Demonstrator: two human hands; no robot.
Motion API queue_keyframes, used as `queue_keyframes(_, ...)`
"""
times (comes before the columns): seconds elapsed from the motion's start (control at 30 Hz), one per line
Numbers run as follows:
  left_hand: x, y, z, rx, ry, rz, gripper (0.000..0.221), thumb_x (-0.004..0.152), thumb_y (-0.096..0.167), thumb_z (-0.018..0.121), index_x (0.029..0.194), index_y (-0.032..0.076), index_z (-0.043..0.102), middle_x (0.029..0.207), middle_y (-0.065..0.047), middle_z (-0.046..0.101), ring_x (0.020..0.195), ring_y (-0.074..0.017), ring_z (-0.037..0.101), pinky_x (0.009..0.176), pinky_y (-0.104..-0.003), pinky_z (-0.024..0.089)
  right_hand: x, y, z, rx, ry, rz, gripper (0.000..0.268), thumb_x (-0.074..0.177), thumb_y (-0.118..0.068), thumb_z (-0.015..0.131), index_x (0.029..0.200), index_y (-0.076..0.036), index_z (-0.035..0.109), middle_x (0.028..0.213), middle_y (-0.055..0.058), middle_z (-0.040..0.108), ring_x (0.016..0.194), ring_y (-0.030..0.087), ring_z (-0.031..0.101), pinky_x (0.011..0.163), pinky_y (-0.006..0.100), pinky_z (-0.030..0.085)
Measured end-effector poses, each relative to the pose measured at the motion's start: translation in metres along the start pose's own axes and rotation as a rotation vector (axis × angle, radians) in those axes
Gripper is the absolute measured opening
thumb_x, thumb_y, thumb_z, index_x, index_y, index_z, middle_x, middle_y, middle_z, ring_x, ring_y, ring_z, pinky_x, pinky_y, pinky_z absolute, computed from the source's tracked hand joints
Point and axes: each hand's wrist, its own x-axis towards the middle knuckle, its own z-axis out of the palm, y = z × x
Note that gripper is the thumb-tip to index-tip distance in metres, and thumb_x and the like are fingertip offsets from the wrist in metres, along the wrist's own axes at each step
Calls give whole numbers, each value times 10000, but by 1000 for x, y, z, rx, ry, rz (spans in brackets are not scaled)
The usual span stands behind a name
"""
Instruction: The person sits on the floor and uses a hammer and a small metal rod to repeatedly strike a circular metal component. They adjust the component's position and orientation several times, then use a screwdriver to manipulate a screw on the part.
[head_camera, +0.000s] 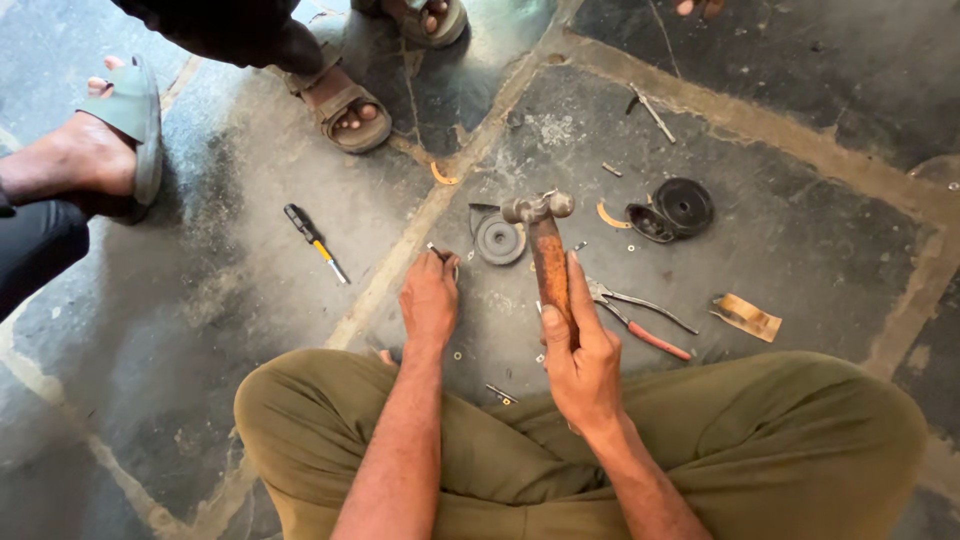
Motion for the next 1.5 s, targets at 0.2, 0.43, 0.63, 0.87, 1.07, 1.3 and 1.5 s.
queue_keyframes(0.2, 0, 4, 1, -39, 63, 55, 148, 949, 185, 691, 993, 44, 703, 1134, -155, 654, 1003, -387, 645, 810, -479, 521, 0, 6, 7, -48, -27, 8, 602, 1024, -252, 568, 1584, -108, 402, 680, 67, 639, 577, 147, 610, 596, 331, 533)
queue_keyframes(0.43, -1, -5, -3, -177, 45, 86, 112, 938, 138, 701, 991, 40, 715, 1063, -158, 680, 1004, -383, 645, 861, -455, 522, -6, 11, 10, -66, -36, -185, 572, 1067, -240, 563, 1583, -56, 397, 1067, 214, 723, 783, 232, 723, 720, 368, 558)
queue_keyframes(0.63, -1, -1, -8, -254, 59, 47, 91, 906, 105, 710, 963, 33, 713, 993, -179, 686, 946, -386, 646, 828, -458, 521, -8, 12, 27, -110, -143, -75, 580, 1028, -243, 579, 1566, -86, 430, 893, 202, 726, 700, 268, 703, 694, 385, 550)
queue_keyframes(0.87, -2, -16, 5, -246, 54, 95, 95, 922, 112, 695, 916, 17, 698, 938, -176, 703, 952, -412, 646, 838, -479, 515, -9, 10, 26, -63, -97, -32, 601, 1014, -236, 566, 1584, -147, 396, 788, 172, 696, 615, 262, 656, 633, 373, 542)
queue_keyframes(1.07, 2, -30, 18, -53, -26, -123, 89, 971, 85, 660, 932, 27, 713, 989, -200, 695, 966, -415, 659, 851, -486, 515, 4, 0, 58, -231, -146, -267, 598, 1014, -217, 603, 1582, -156, 423, 946, 207, 735, 758, 362, 691, 668, 417, 542)
queue_keyframes(1.3, -4, -17, 4, -339, 58, 26, 99, 926, 124, 669, 960, 37, 701, 1031, -155, 716, 1006, -390, 673, 849, -451, 534, -7, 7, 40, -153, -27, -316, 565, 1054, -203, 577, 1580, -173, 375, 1153, 252, 729, 784, 372, 717, 712, 431, 560)
queue_keyframes(1.5, 0, 0, -16, -310, -27, -36, 121, 923, 103, 665, 1012, 47, 723, 1048, -169, 706, 992, -407, 666, 821, -459, 524, 5, 8, 52, -592, -361, -115, 605, 996, -278, 621, 1566, -202, 434, 905, 218, 739, 785, 454, 685, 691, 521, 510)
